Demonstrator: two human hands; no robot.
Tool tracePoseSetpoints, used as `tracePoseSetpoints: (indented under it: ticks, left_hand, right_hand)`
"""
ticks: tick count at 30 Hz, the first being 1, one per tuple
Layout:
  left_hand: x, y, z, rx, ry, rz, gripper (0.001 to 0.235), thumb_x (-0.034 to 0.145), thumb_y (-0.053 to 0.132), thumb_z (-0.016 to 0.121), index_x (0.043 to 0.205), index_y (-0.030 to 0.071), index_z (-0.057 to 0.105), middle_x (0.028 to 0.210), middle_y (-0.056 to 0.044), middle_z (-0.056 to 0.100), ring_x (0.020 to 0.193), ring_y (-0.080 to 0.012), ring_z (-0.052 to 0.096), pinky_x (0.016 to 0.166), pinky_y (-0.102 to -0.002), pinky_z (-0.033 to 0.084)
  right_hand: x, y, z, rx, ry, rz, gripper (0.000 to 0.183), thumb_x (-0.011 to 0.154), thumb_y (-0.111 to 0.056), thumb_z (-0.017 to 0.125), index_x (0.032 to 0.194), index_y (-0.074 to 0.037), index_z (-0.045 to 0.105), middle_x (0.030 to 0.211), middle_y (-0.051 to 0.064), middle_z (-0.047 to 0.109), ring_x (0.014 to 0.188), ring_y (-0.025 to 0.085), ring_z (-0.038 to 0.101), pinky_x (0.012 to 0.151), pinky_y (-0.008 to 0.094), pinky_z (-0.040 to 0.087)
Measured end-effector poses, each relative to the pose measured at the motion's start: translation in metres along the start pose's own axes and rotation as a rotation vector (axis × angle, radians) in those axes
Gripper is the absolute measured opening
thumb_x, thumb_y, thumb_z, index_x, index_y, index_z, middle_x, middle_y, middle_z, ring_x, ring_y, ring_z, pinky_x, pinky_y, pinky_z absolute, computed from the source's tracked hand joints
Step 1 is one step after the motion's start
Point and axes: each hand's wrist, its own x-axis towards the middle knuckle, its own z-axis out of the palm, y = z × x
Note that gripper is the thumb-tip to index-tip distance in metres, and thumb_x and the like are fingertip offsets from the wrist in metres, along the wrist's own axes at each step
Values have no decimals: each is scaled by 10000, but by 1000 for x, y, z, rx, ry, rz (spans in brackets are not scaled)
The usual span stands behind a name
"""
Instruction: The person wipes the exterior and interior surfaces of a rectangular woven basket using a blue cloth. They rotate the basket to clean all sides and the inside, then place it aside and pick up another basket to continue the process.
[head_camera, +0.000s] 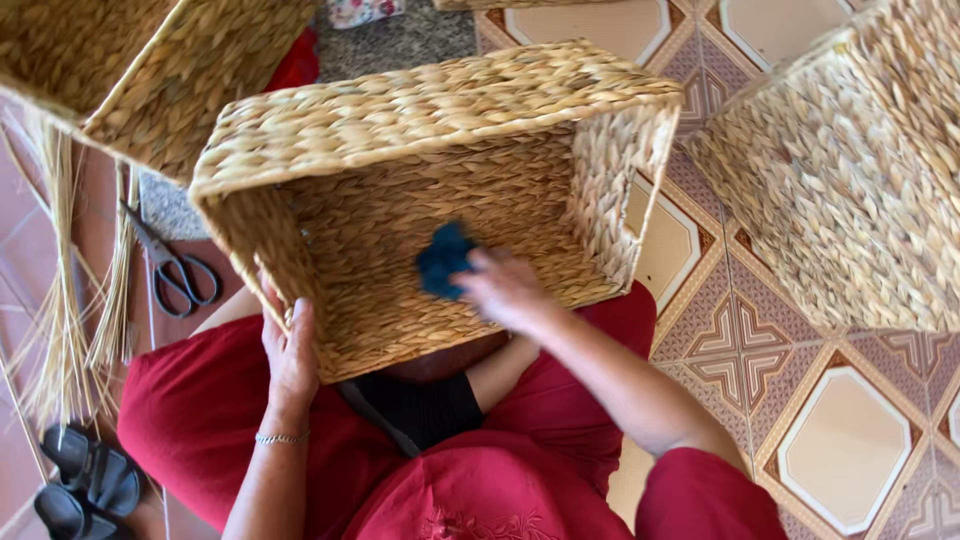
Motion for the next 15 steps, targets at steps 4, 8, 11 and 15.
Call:
tracePoseSetpoints:
  ticks: [4, 8, 11, 15]
  left_hand:
    - [11, 13, 8, 42, 40, -205, 625, 1071, 259, 539, 1622, 31, 354, 1365, -83, 553, 1184, -160, 493, 1011, -300, 420]
    - [7, 26, 28, 152, -98, -269, 621, 1034, 295, 589, 1558, 12, 413, 1304, -118, 617, 1160, -181, 541, 970, -315, 454]
    - [16, 34, 33, 267, -157, -267, 578, 1002, 327, 624, 1460, -5, 504, 1288, -131, 686, 1173, -191, 621, 992, -323, 500]
    - [37, 50, 36, 485, -170, -376, 573, 985, 369, 635, 1435, 23, 560, 1251, -158, 713, 1171, -264, 678, 997, -380, 497]
  right_hand:
    - [-11, 52, -40, 32, -225, 386, 257, 956, -385, 674, 1197, -314, 729, 1146, 53, 670, 875, 218, 681, 722, 419, 571]
    - [-20, 81, -82, 23, -274, 510, 232, 919, -410, 737, 1133, -331, 775, 1058, 51, 773, 1003, 237, 692, 878, 425, 520]
    - [-27, 90, -104, 238, -180, 646, 303, 914, -388, 718, 1205, -310, 751, 982, 81, 788, 887, 237, 747, 839, 399, 576]
    - [-24, 73, -116, 382, 366, 309, 360, 949, -359, 720, 1262, -180, 714, 1118, 121, 734, 985, 225, 711, 860, 402, 578]
